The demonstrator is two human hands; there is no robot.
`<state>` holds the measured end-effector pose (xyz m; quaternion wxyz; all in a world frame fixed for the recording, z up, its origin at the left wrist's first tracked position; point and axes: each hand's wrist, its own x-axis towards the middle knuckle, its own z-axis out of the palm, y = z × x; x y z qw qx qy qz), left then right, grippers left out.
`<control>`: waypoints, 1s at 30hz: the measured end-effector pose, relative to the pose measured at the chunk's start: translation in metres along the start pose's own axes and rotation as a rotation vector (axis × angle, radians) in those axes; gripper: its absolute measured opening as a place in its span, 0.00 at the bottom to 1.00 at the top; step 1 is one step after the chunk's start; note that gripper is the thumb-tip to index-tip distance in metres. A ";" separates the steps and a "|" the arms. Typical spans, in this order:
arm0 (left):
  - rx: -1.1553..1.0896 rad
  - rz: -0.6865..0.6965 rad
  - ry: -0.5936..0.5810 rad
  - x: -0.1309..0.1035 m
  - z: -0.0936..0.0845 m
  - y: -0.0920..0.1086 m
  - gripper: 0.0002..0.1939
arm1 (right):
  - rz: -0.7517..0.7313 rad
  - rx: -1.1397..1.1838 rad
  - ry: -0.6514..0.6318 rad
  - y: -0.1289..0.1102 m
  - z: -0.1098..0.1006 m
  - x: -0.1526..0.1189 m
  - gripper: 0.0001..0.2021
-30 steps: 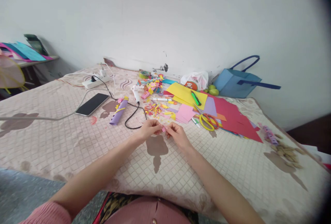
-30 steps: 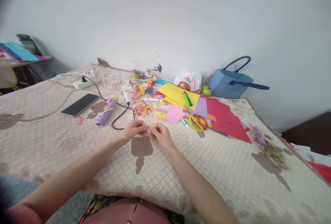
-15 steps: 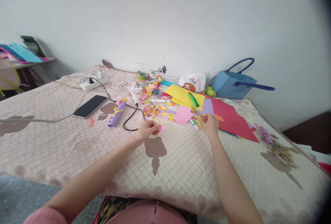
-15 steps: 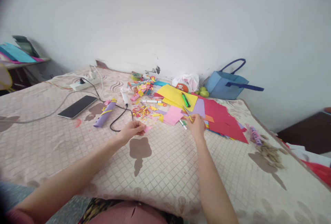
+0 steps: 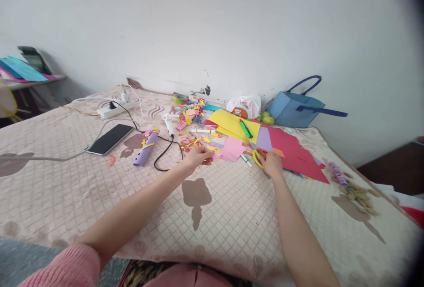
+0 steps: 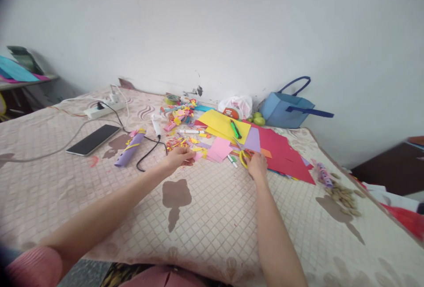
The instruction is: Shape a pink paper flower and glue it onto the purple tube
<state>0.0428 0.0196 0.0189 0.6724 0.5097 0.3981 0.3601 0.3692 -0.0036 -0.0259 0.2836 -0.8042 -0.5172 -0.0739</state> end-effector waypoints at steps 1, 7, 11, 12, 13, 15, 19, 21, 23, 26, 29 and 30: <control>-0.014 0.000 0.000 0.000 -0.001 -0.001 0.16 | 0.060 0.016 0.024 -0.003 -0.004 -0.001 0.18; 0.027 0.033 0.004 -0.009 -0.003 -0.003 0.15 | 0.155 0.869 -0.151 -0.074 -0.028 -0.029 0.20; 0.123 0.105 0.008 -0.011 -0.002 -0.004 0.15 | 0.075 1.250 -0.384 -0.141 -0.033 -0.071 0.17; 0.150 0.133 0.008 -0.010 -0.002 -0.005 0.14 | 0.064 1.253 -0.443 -0.152 -0.033 -0.080 0.17; 0.174 0.161 0.008 -0.010 -0.002 -0.007 0.14 | 0.059 1.253 -0.470 -0.159 -0.032 -0.087 0.17; 0.217 0.202 0.010 -0.008 -0.003 -0.010 0.13 | 0.049 1.248 -0.487 -0.167 -0.031 -0.096 0.19; 0.262 0.223 0.004 -0.007 -0.002 -0.014 0.12 | 0.054 1.249 -0.511 -0.165 -0.028 -0.098 0.19; 0.243 0.217 0.005 -0.009 0.000 -0.012 0.13 | 0.061 1.248 -0.490 -0.164 -0.025 -0.097 0.19; 0.195 0.198 0.000 -0.012 0.002 -0.010 0.14 | 0.078 1.250 -0.455 -0.163 -0.023 -0.096 0.18; 0.115 0.149 -0.039 -0.015 0.005 -0.009 0.15 | 0.103 1.270 -0.432 -0.164 -0.021 -0.096 0.18; 0.050 0.111 -0.048 -0.017 0.004 -0.007 0.15 | 0.111 1.287 -0.415 -0.165 -0.021 -0.098 0.18; 0.022 0.105 -0.036 -0.017 0.003 -0.006 0.15 | 0.112 1.285 -0.408 -0.166 -0.022 -0.099 0.17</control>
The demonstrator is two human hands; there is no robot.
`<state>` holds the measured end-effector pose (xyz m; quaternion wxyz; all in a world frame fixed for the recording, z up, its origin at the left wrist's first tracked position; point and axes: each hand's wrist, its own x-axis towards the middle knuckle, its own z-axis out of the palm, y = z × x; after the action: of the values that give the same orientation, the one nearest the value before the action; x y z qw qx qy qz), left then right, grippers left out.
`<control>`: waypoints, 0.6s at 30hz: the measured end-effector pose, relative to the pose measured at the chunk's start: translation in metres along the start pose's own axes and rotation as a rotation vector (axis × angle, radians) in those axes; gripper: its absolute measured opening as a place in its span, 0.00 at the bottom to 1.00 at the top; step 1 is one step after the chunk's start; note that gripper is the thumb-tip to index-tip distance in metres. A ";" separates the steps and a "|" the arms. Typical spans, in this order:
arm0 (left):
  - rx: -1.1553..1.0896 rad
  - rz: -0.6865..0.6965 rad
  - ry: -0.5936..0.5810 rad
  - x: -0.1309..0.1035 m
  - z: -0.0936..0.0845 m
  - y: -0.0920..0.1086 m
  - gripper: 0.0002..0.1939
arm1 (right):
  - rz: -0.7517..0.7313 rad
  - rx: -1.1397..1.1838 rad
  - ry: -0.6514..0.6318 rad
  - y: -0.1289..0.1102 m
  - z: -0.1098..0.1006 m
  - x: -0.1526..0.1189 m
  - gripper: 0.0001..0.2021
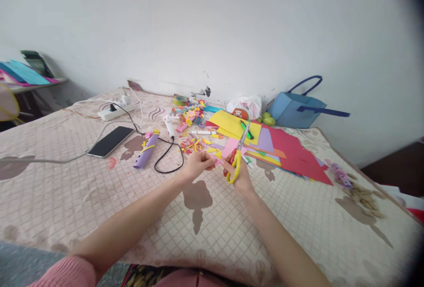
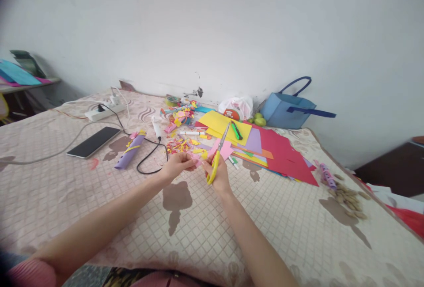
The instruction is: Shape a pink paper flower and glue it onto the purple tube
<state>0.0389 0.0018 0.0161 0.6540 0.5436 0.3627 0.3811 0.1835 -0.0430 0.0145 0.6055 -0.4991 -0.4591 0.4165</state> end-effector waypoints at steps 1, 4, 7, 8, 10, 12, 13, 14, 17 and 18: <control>-0.035 -0.007 0.020 0.000 -0.002 0.002 0.15 | -0.002 -0.006 0.004 0.000 0.001 -0.001 0.17; -0.189 -0.053 0.092 0.003 -0.007 0.008 0.13 | 0.001 -0.038 -0.034 0.001 0.005 -0.006 0.16; -0.345 -0.084 0.153 0.004 -0.012 0.015 0.11 | 0.014 -0.061 -0.132 0.006 0.012 -0.012 0.18; -0.382 -0.076 0.165 0.005 -0.012 0.017 0.11 | 0.027 -0.071 -0.164 0.009 0.014 -0.014 0.19; -0.432 -0.044 0.187 0.004 -0.012 0.020 0.10 | 0.063 -0.107 -0.193 0.015 0.018 -0.018 0.20; -0.472 -0.005 0.207 0.003 -0.011 0.022 0.10 | 0.095 -0.162 -0.213 0.019 0.021 -0.022 0.20; -0.490 0.015 0.216 0.002 -0.010 0.023 0.10 | 0.103 -0.189 -0.223 0.019 0.022 -0.024 0.20; -0.505 0.036 0.225 0.002 -0.009 0.025 0.10 | 0.105 -0.213 -0.232 0.020 0.023 -0.025 0.20; -0.533 0.104 0.260 -0.001 -0.007 0.029 0.10 | 0.087 -0.268 -0.242 0.018 0.022 -0.028 0.19; -0.538 0.126 0.269 -0.001 -0.006 0.031 0.10 | 0.084 -0.280 -0.245 0.017 0.022 -0.029 0.18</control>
<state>0.0299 0.0067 0.0458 0.6956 0.3169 0.2978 0.5718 0.1544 -0.0635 -0.0043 0.4518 -0.5428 -0.5615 0.4311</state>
